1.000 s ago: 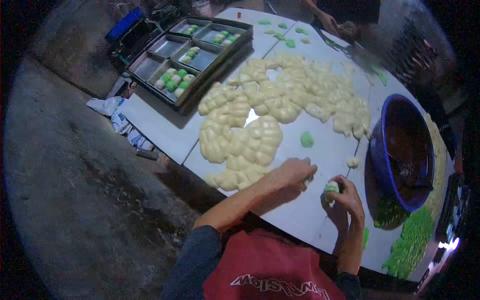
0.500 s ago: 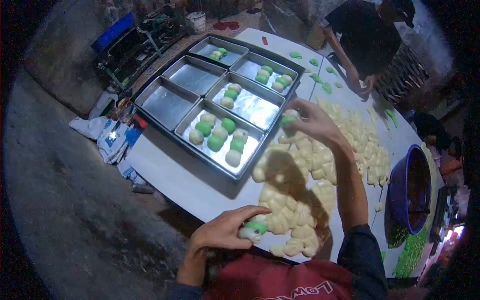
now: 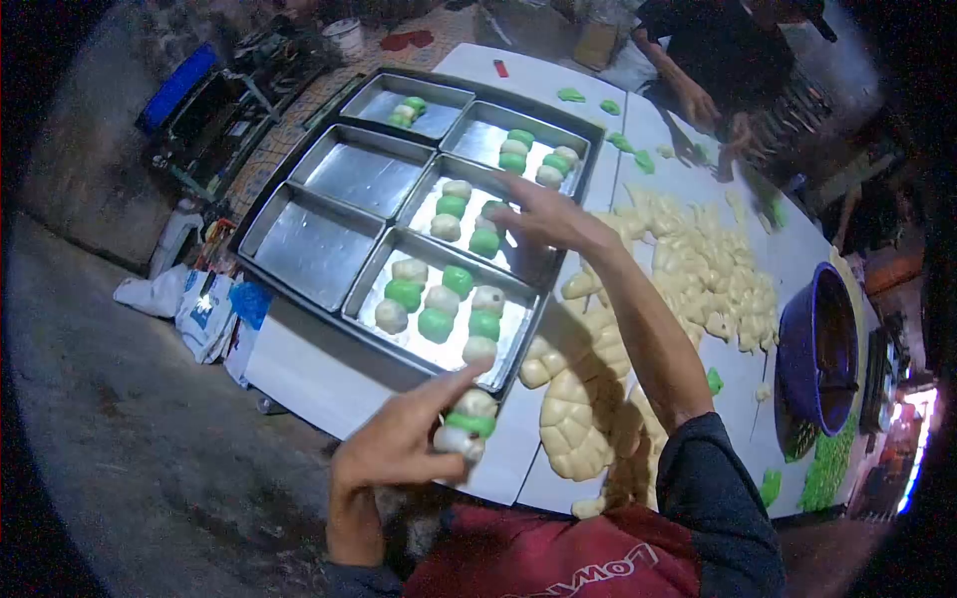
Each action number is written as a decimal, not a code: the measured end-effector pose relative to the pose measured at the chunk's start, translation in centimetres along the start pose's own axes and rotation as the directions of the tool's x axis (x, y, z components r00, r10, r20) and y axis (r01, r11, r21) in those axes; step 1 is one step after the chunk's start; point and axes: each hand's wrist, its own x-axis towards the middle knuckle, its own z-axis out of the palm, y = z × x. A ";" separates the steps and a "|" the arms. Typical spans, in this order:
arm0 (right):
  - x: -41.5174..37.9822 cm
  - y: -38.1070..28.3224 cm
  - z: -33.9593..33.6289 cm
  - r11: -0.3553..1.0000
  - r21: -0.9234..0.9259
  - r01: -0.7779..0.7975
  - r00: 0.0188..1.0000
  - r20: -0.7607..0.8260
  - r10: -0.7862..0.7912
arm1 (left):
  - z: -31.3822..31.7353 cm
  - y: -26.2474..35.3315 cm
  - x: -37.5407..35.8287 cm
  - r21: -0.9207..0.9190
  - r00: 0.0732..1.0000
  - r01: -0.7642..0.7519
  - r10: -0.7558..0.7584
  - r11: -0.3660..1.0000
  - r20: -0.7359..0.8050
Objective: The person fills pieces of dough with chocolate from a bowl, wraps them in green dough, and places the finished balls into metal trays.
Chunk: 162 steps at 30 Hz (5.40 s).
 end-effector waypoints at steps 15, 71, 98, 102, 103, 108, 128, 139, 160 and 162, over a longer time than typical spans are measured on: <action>-17.6 7.7 -6.2 0.859 0.397 -0.322 0.838 -0.302 0.454 | -3.6 -6.8 25.5 0.682 0.977 -0.129 -0.025 0.720 0.211; -53.0 14.3 -1.4 0.824 0.419 -0.381 0.572 -0.593 0.566 | 20.6 8.8 13.4 0.472 0.980 0.184 -0.125 0.862 -0.152; -46.0 27.0 -8.3 0.959 0.045 -0.279 0.563 -0.802 0.201 | 34.3 10.4 22.3 0.345 0.995 0.087 -0.099 0.935 0.018; -50.1 24.6 -9.7 0.552 0.830 -0.074 0.489 -0.452 0.746 | 35.9 8.1 28.4 0.343 0.993 -0.111 0.115 0.933 0.007; -50.5 24.7 -9.6 0.490 0.872 -0.004 0.450 -0.436 0.779 | 36.8 7.9 30.3 0.369 0.987 -0.144 0.160 0.918 -0.014; -49.6 25.5 -10.1 0.717 0.672 -0.187 0.340 -0.640 0.689 | 41.4 6.5 40.0 0.580 0.909 -0.312 0.415 0.752 -0.048; -49.2 27.5 -12.3 0.593 0.779 -0.204 0.520 -0.427 0.739 | 40.2 4.9 42.9 0.292 0.955 -0.272 0.295 0.917 -0.036; -49.4 27.0 -10.8 0.916 0.227 -0.330 0.472 -0.801 0.369 | 41.8 10.5 41.8 0.531 0.769 -0.517 0.637 0.671 -0.058; -50.7 26.2 -10.1 0.768 0.543 -0.340 0.497 -0.589 0.637 | 43.4 7.2 42.9 0.513 0.817 -0.541 0.561 0.667 0.134; -50.8 26.7 -10.2 0.790 0.487 -0.373 0.497 -0.614 0.614 | 43.8 7.2 43.4 0.521 0.829 -0.527 0.541 0.671 0.141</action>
